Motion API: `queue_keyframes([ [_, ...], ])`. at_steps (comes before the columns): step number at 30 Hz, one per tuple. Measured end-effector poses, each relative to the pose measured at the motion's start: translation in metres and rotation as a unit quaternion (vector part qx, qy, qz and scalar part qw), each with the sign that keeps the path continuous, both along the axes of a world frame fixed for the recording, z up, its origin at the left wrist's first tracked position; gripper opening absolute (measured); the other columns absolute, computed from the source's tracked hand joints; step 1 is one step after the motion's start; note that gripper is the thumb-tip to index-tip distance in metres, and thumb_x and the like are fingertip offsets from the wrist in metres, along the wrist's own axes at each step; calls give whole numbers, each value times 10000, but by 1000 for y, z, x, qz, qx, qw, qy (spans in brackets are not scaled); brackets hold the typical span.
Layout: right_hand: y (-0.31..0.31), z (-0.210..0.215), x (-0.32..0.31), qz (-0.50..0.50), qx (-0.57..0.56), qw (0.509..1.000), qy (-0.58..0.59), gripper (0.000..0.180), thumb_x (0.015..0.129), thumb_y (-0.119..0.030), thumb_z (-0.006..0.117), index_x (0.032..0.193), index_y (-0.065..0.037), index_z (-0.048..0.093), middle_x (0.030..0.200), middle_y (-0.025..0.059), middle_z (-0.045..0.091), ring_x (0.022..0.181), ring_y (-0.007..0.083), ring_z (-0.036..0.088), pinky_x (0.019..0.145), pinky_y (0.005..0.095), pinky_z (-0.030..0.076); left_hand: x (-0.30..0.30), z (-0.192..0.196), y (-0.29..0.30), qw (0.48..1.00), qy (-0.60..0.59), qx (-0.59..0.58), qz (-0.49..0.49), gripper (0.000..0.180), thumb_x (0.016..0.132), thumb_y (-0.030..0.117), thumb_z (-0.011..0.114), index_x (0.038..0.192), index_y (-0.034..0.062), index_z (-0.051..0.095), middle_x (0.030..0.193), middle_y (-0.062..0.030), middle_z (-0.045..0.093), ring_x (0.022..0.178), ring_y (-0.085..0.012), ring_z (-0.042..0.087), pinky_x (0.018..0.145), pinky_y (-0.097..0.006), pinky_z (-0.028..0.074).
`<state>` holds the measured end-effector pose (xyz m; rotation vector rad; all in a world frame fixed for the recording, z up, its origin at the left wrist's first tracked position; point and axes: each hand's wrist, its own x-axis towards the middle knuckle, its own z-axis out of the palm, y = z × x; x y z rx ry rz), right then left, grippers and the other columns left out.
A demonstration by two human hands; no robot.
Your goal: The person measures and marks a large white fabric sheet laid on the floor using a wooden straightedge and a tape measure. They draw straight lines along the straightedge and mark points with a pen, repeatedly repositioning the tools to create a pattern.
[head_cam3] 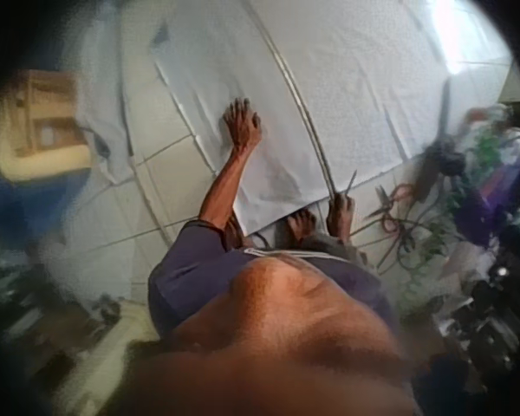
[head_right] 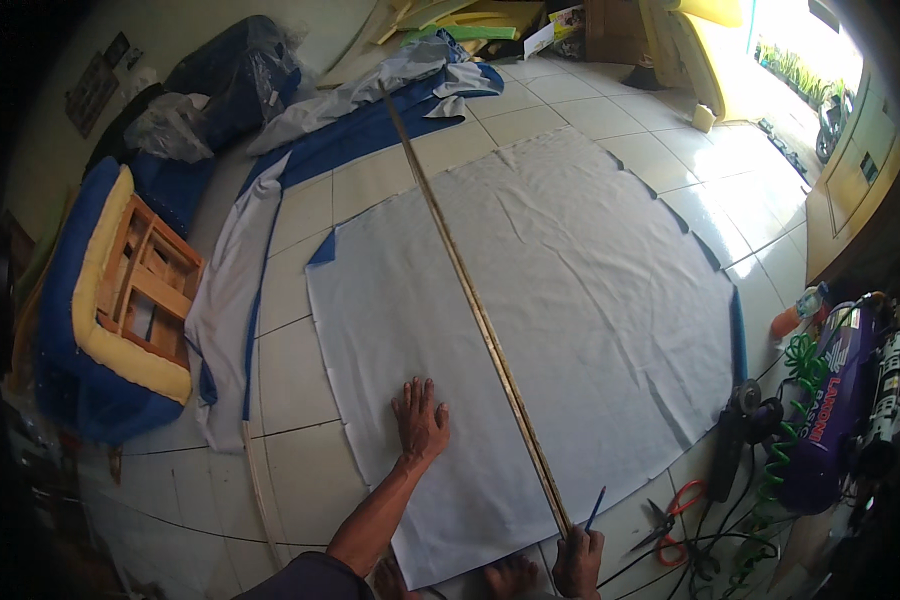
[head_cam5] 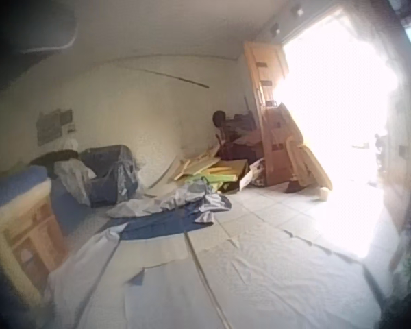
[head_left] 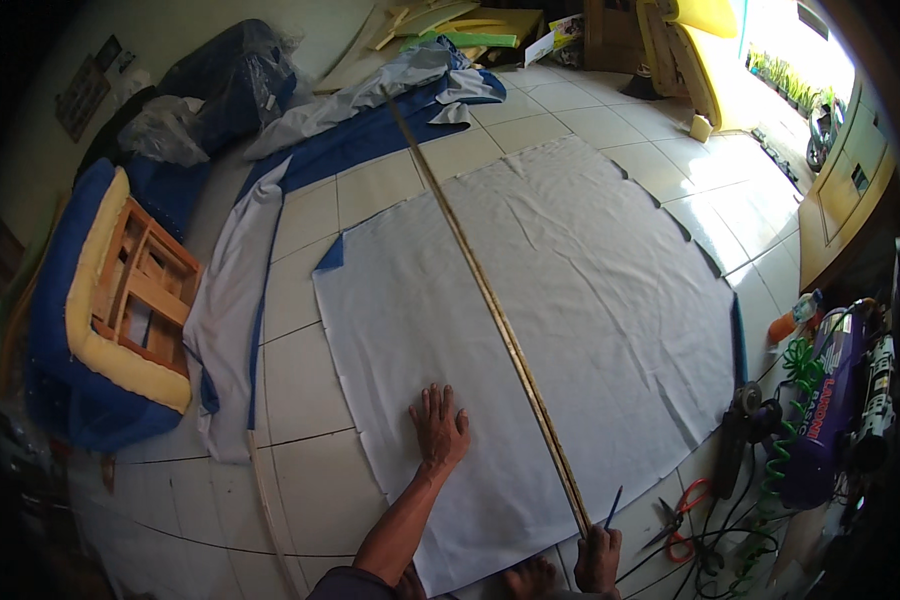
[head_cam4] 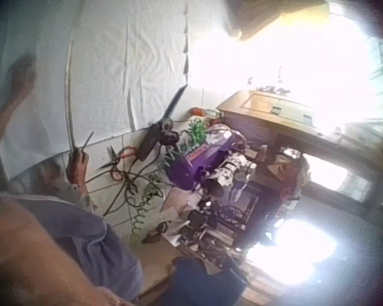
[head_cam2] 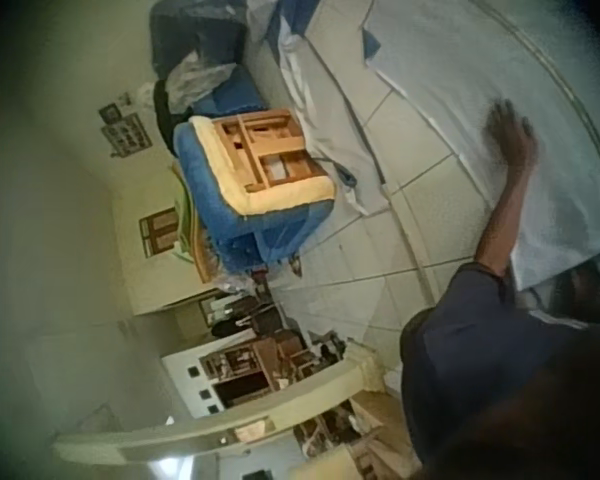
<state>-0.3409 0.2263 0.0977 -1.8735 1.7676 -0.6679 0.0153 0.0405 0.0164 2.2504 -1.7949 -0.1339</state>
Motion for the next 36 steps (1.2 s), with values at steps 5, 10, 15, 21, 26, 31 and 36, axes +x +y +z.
queue_keyframes([
  [5,3,-43,12,55,-38,997,37,358,854,2,670,1194,-19,564,987,190,576,915,400,541,776,509,488,12,-2,-9,999,20,-33,-17,618,1067,342,486,1585,25,369,1624,-269,357,1526,-451,296,1191,-682,243],
  [10,6,-57,2,68,-59,995,46,354,839,-23,700,1170,-42,575,974,183,577,916,397,550,767,499,495,4,1,-34,996,55,-52,-48,626,1067,351,486,1589,28,363,1615,-264,381,1511,-445,335,1185,-663,271],
  [15,6,-56,-3,52,-41,995,70,356,831,-23,705,1165,-42,586,983,180,581,915,386,559,762,477,505,-12,7,-65,994,67,-29,-76,641,1066,385,484,1608,70,349,1632,-244,369,1515,-436,335,1186,-661,274],
  [21,9,-53,-15,59,-58,994,69,350,846,-6,671,1183,-34,582,996,176,577,926,383,554,788,475,500,-24,5,-84,994,57,-13,-94,675,1062,452,481,1628,116,327,1664,-203,329,1531,-420,310,1205,-665,243],
  [26,7,-49,-18,63,-26,995,73,365,855,1,657,1210,-25,577,1005,186,578,958,392,554,813,472,499,-29,2,-85,994,58,4,-96,681,1069,483,448,1635,128,317,1685,-178,296,1552,-393,271,1219,-676,192],
  [31,1,-53,-15,49,-27,997,56,379,854,-7,666,1223,-23,577,996,182,576,947,388,552,808,476,493,-26,2,-93,995,40,35,-84,695,1065,500,445,1643,141,304,1702,-141,279,1558,-372,265,1225,-676,150],
  [36,-5,-58,-13,52,-27,995,75,371,853,-29,697,1209,-32,592,996,175,583,929,387,563,807,474,493,-25,2,-100,996,35,41,-66,710,1059,522,439,1652,162,289,1710,-98,282,1563,-347,260,1224,-651,147],
])
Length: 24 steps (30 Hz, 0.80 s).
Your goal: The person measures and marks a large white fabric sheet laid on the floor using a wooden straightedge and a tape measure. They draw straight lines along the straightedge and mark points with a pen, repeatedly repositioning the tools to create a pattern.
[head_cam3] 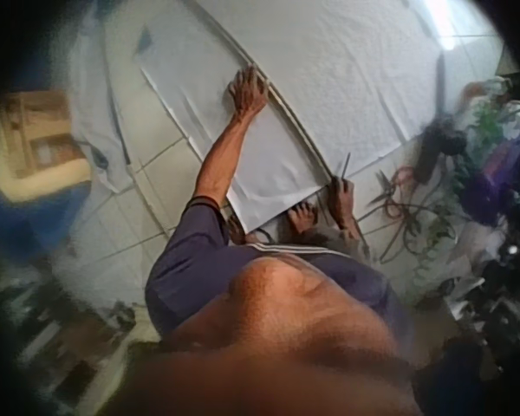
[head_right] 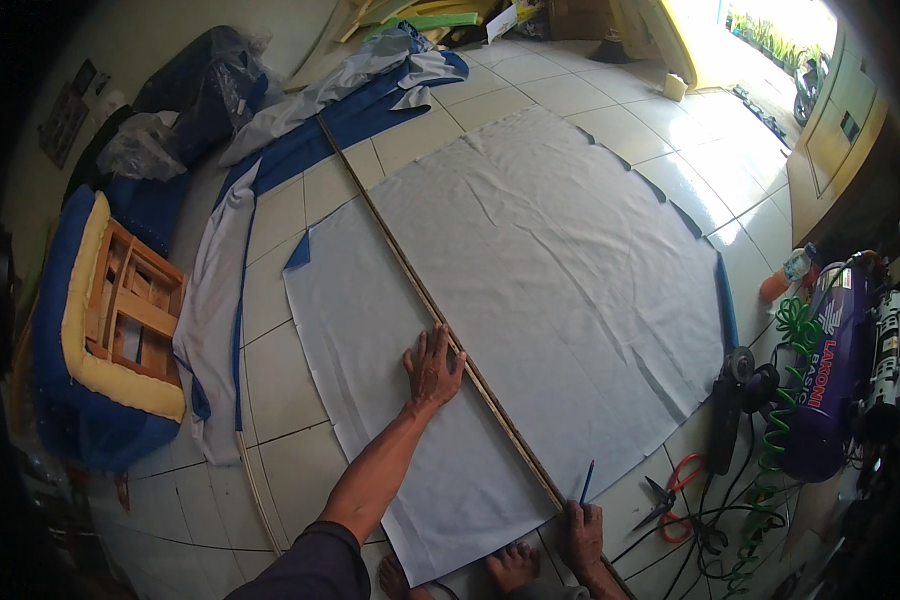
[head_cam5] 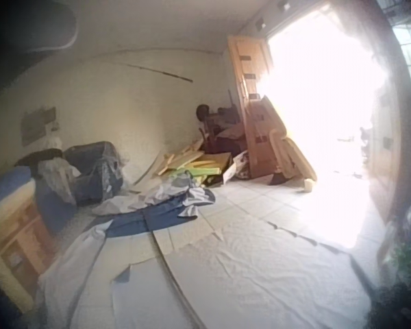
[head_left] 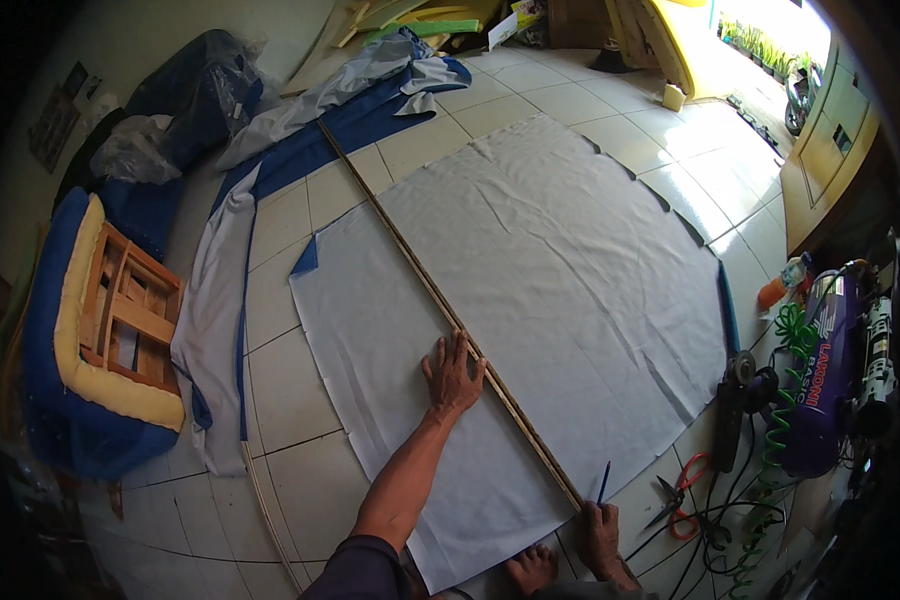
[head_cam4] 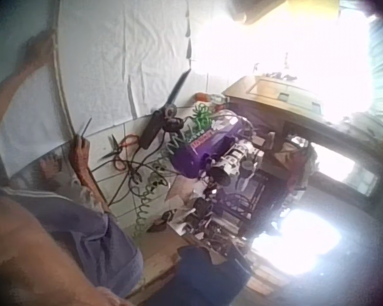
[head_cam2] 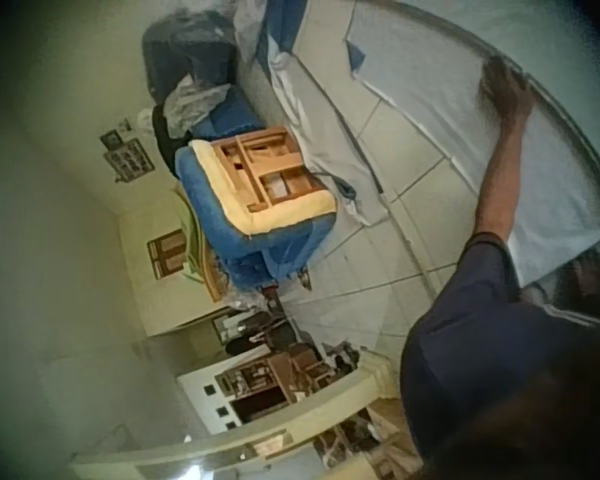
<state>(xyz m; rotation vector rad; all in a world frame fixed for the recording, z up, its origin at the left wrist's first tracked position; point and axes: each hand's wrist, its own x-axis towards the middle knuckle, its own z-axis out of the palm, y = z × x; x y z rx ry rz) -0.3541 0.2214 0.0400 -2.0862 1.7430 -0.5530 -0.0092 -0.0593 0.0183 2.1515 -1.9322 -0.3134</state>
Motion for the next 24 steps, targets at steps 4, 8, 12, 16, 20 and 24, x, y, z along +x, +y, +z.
queue_keyframes([
  [4,-4,2,1,-7,-24,999,-24,353,854,-36,711,1191,-32,605,985,179,585,907,380,567,795,481,485,1,-5,-1,1000,-18,-17,2,721,1044,520,473,1638,144,314,1697,-96,315,1553,-338,285,1191,-681,179],
  [8,16,10,-14,-24,16,1000,3,379,857,-48,723,1218,-23,610,995,186,596,933,391,580,818,485,490,9,-16,-6,999,-3,-47,-4,734,1025,515,517,1620,127,335,1670,-94,362,1535,-332,318,1160,-714,199],
  [12,54,13,-39,-70,6,997,-33,424,832,-58,763,1231,-18,622,1052,191,627,963,386,598,864,474,505,13,-29,-9,999,-35,-37,-11,723,1038,522,510,1633,165,309,1697,-64,319,1561,-301,277,1166,-699,189],
  [16,63,21,-38,-78,62,994,-48,410,829,-47,767,1215,-21,630,1057,185,629,975,373,604,869,468,510,13,-23,-7,999,-34,-22,-12,715,1054,536,466,1649,187,280,1717,-46,281,1586,-289,226,1193,-664,155],
  [20,57,28,-34,-74,70,994,-44,421,816,-42,779,1210,-23,631,1058,177,630,973,364,604,870,459,510,14,-16,-6,1000,-11,20,-1,729,1058,529,452,1664,184,240,1725,-46,258,1592,-283,210,1222,-624,114],
  [24,57,26,-37,-73,69,994,-42,426,813,-41,782,1211,-25,631,1065,170,633,978,362,608,866,457,511,14,-18,-6,1000,-15,-4,-11,722,1061,546,444,1661,193,253,1722,-54,266,1584,-290,232,1215,-636,124],
])
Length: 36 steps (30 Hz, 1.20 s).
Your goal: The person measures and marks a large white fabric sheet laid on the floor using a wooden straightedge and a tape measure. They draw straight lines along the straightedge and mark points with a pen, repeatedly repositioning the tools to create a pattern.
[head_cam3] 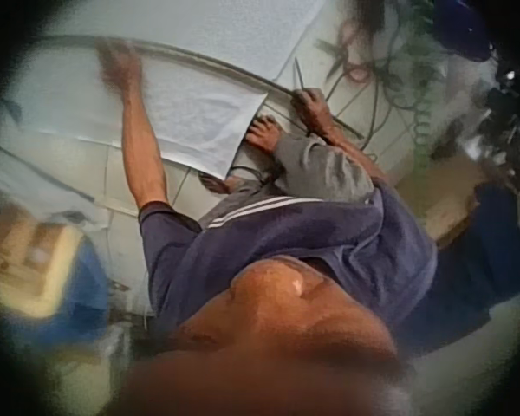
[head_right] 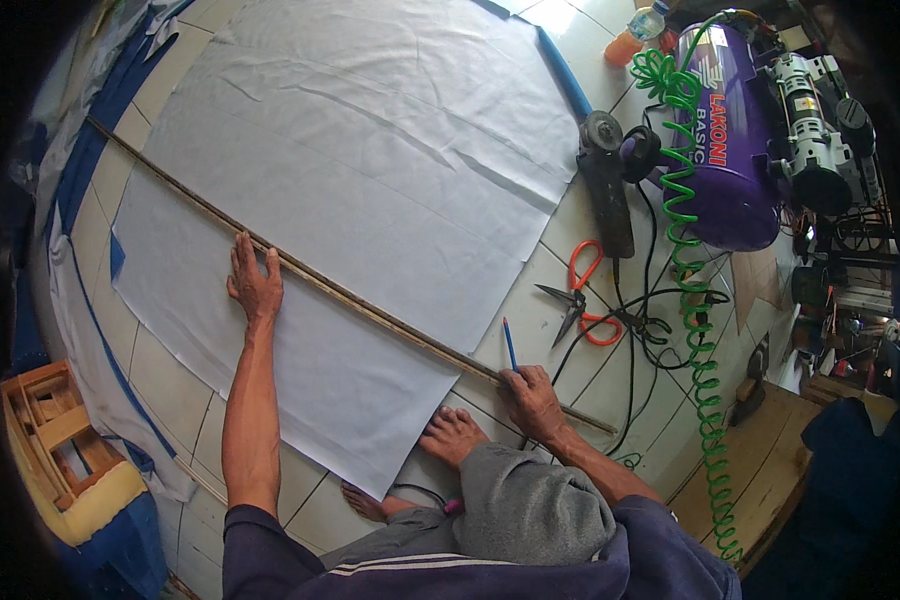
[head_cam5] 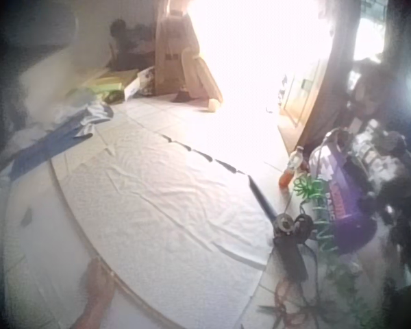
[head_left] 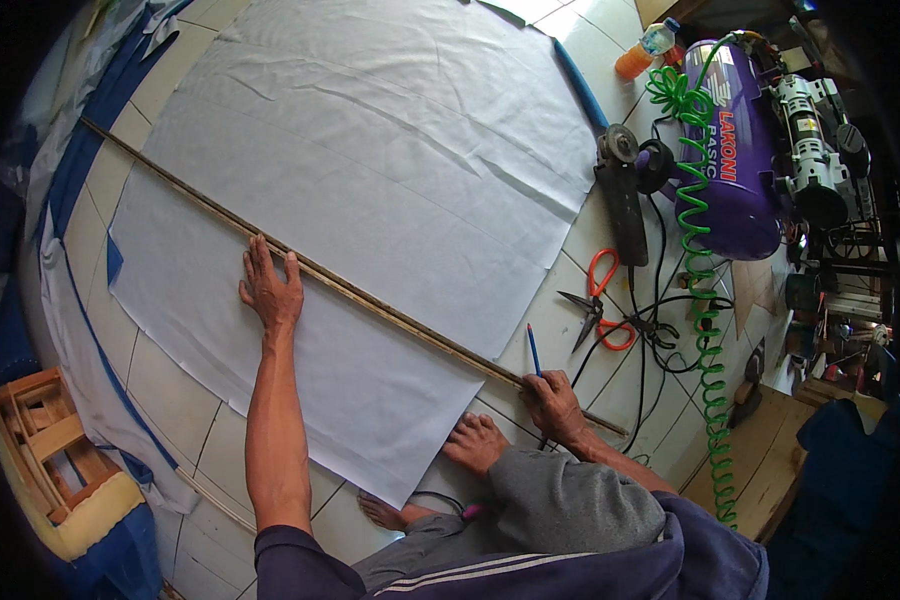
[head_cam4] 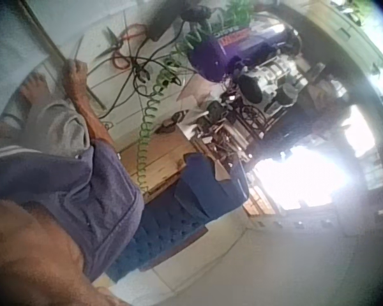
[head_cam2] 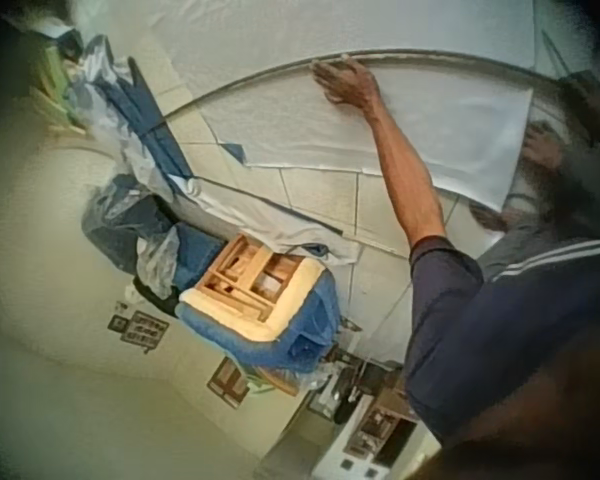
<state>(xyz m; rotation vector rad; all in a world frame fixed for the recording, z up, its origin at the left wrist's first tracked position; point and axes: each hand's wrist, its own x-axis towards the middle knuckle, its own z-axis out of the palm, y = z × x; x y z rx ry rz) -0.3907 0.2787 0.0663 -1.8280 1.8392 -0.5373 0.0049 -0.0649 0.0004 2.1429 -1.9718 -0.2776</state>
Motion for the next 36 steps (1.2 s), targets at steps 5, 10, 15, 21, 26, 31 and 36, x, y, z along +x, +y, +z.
queue_keyframes([
  [5,0,-2,-3,6,2,1000,-2,435,811,-42,783,1218,-27,632,1074,168,635,984,358,614,870,457,512,-3,-2,1,1000,-23,3,5,716,1062,526,441,1659,176,256,1722,-52,265,1588,-292,219,1217,-627,123],
  [10,-4,2,-3,10,16,1000,5,444,809,-46,785,1225,-32,628,1064,160,637,966,356,616,860,455,513,-6,0,2,999,-33,-6,1,711,1066,528,427,1657,169,262,1718,-59,275,1583,-297,236,1213,-622,134],
  [15,-13,18,1,17,2,1000,16,462,819,-33,776,1253,-40,618,1025,146,638,932,338,614,858,439,516,-6,-7,5,998,-60,-26,-2,694,1067,511,433,1648,162,285,1708,-64,300,1570,-302,268,1201,-630,157],
  [21,-52,70,20,-5,84,996,-35,415,897,-80,730,1293,-54,608,804,132,685,713,334,678,691,425,556,-7,-15,5,993,-67,-93,-6,705,1032,485,517,1624,156,322,1675,-87,351,1533,-304,335,1160,-679,221],
  [26,-186,49,80,61,49,993,-88,335,942,-171,720,1267,-120,658,812,161,733,658,326,720,603,410,565,-14,-3,8,996,-59,-68,13,698,1028,507,481,1606,132,371,1679,-96,354,1544,-326,323,1184,-672,218],
  [31,-385,-2,204,160,-55,982,-87,313,978,-318,664,1237,-143,676,736,183,703,670,382,706,598,496,548,-19,11,8,997,-48,-49,18,696,1038,508,448,1607,117,360,1675,-105,355,1543,-327,327,1196,-674,208],
  [36,-575,-29,349,178,-139,971,-75,272,983,-344,664,1149,-146,752,726,170,704,683,397,701,642,493,567,-18,21,9,999,-25,-41,19,674,1037,497,440,1591,118,387,1655,-105,387,1534,-328,342,1188,-687,232],
])
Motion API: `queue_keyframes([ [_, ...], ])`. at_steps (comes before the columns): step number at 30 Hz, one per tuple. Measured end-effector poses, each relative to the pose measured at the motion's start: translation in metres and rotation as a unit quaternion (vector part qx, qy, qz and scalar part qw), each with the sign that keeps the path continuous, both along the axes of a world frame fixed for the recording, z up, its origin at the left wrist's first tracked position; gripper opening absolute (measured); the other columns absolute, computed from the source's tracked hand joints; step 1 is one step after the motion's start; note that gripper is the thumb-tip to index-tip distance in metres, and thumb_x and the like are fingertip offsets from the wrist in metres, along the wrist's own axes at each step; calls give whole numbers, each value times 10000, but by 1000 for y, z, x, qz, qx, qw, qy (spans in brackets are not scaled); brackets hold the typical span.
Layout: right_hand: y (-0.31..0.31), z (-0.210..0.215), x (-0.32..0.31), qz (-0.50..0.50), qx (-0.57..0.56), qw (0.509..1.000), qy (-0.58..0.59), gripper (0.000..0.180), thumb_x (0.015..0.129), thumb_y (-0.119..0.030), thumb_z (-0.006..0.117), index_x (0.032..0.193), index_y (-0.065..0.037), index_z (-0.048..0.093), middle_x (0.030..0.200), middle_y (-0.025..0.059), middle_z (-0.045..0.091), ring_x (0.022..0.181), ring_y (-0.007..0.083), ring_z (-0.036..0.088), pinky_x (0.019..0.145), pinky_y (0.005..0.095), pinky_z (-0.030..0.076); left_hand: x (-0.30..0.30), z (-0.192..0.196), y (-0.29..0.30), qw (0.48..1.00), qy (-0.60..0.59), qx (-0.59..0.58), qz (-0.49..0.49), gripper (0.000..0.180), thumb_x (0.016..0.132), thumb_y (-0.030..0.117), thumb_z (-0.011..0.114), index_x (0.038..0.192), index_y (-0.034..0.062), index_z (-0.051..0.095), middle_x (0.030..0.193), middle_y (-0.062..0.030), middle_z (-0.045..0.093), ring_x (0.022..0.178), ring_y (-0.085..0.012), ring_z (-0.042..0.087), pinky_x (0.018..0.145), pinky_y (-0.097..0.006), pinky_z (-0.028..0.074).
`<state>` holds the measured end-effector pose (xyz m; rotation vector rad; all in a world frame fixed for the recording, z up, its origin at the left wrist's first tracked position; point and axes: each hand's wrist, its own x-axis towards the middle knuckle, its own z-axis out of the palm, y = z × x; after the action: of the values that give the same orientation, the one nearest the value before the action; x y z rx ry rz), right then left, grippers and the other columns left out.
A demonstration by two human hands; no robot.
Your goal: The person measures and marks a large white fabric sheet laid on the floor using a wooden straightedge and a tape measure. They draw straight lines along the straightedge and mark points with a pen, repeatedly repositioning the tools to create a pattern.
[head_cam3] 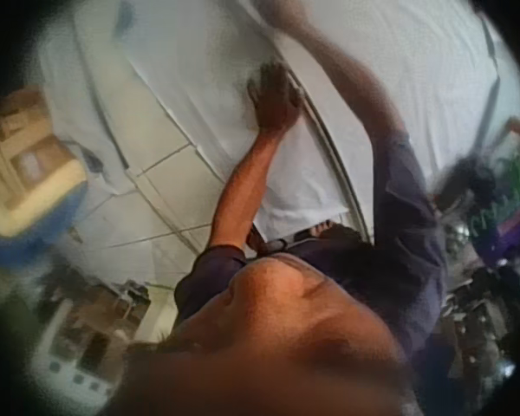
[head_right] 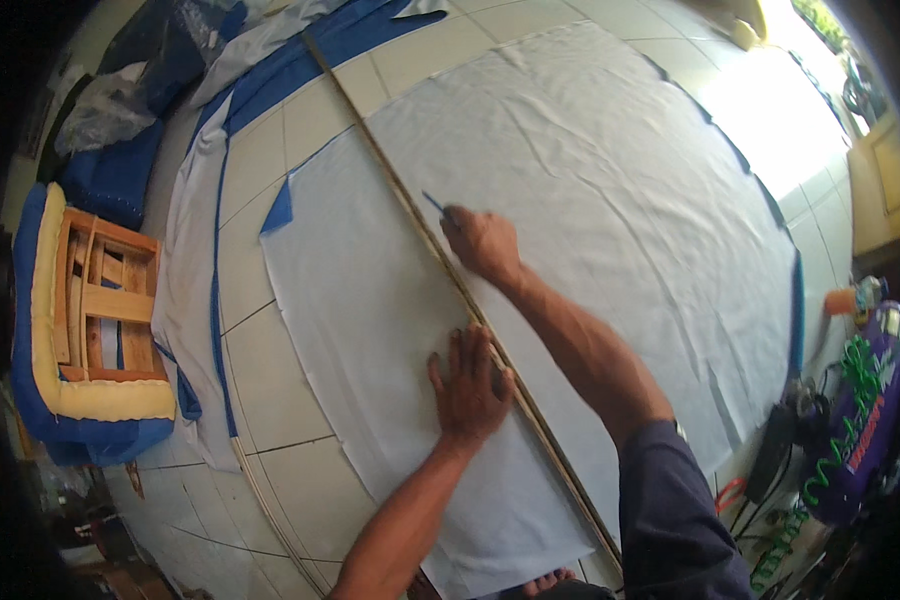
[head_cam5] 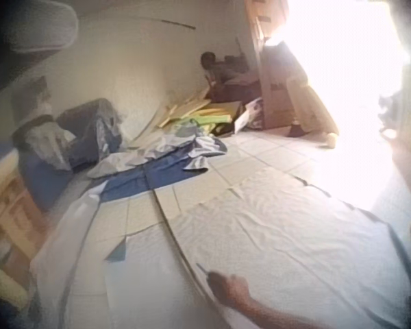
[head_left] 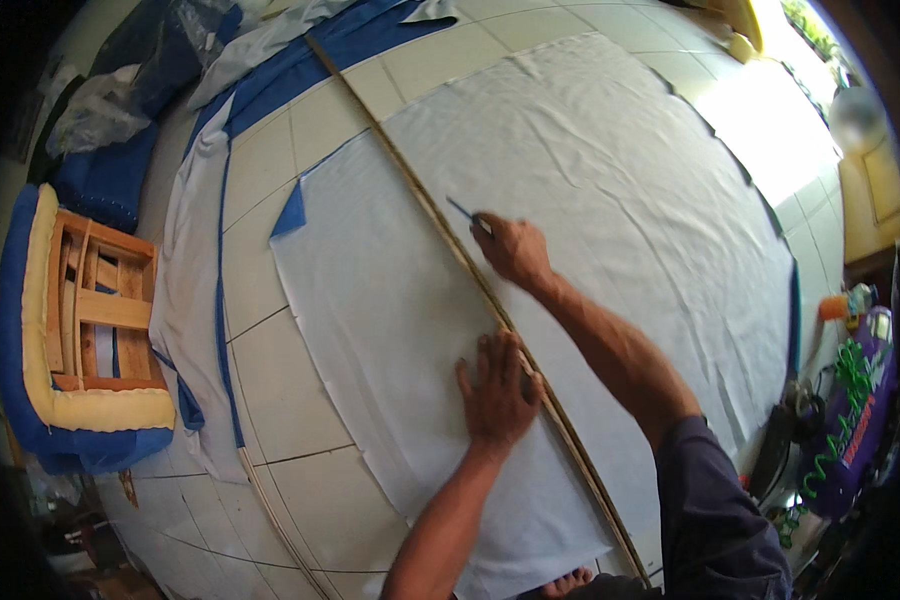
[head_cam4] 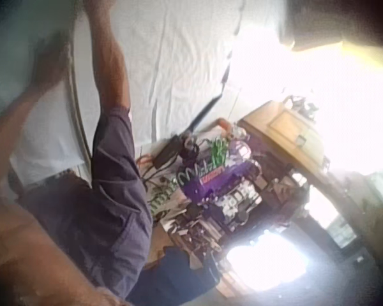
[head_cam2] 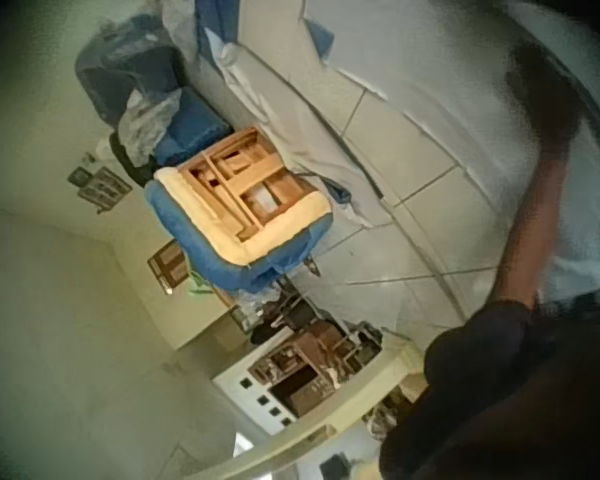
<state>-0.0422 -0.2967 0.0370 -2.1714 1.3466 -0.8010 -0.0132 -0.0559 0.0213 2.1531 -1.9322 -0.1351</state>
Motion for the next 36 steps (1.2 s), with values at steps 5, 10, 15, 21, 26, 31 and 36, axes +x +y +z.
queue_keyframes([
  [5,-129,11,122,-6,15,999,45,256,989,-380,605,1105,-229,777,938,181,746,879,419,720,773,510,584,3,-3,-1,998,50,31,0,697,1011,494,491,1613,164,367,1676,-60,356,1552,-301,309,1195,-687,207],
  [10,-207,21,195,-8,27,992,123,310,933,-260,561,1083,-107,786,1088,218,753,1057,404,725,900,495,579,4,-4,0,997,58,48,0,679,1020,489,474,1620,189,367,1686,-19,345,1565,-272,290,1217,-671,176],
  [15,-223,25,170,180,-84,934,296,292,911,-284,610,976,-48,769,1024,198,762,1005,395,732,851,490,593,5,-2,0,995,87,48,-1,681,1019,509,467,1612,186,383,1667,-32,369,1547,-283,322,1216,-671,192],
  [21,12,42,-88,356,-46,904,231,120,899,-237,668,841,-132,662,667,74,648,562,306,645,493,434,494,4,-3,-1,997,68,22,0,701,988,480,537,1601,171,397,1654,-62,388,1536,-301,339,1203,-679,222],
  [26,290,98,-276,251,154,895,334,286,925,-212,680,1194,-125,730,578,75,612,455,272,603,410,433,464,1,-15,2,1000,16,-24,-5,728,986,457,543,1618,156,343,1657,-81,377,1537,-316,334,1203,-677,208],
  [31,472,152,-379,63,307,916,251,300,878,-150,690,1173,-145,742,636,103,657,584,362,669,568,459,549,-5,-7,-4,999,25,5,-20,703,1024,443,508,1627,138,312,1685,-106,312,1541,-336,316,1203,-674,196],
  [36,497,102,-354,-122,249,947,164,484,919,-86,645,1400,-118,593,873,184,676,824,421,676,759,458,538,32,66,16,995,44,-8,-91,610,1052,355,503,1576,71,373,1650,-124,354,1475,-360,393,1161,-614,333],
])
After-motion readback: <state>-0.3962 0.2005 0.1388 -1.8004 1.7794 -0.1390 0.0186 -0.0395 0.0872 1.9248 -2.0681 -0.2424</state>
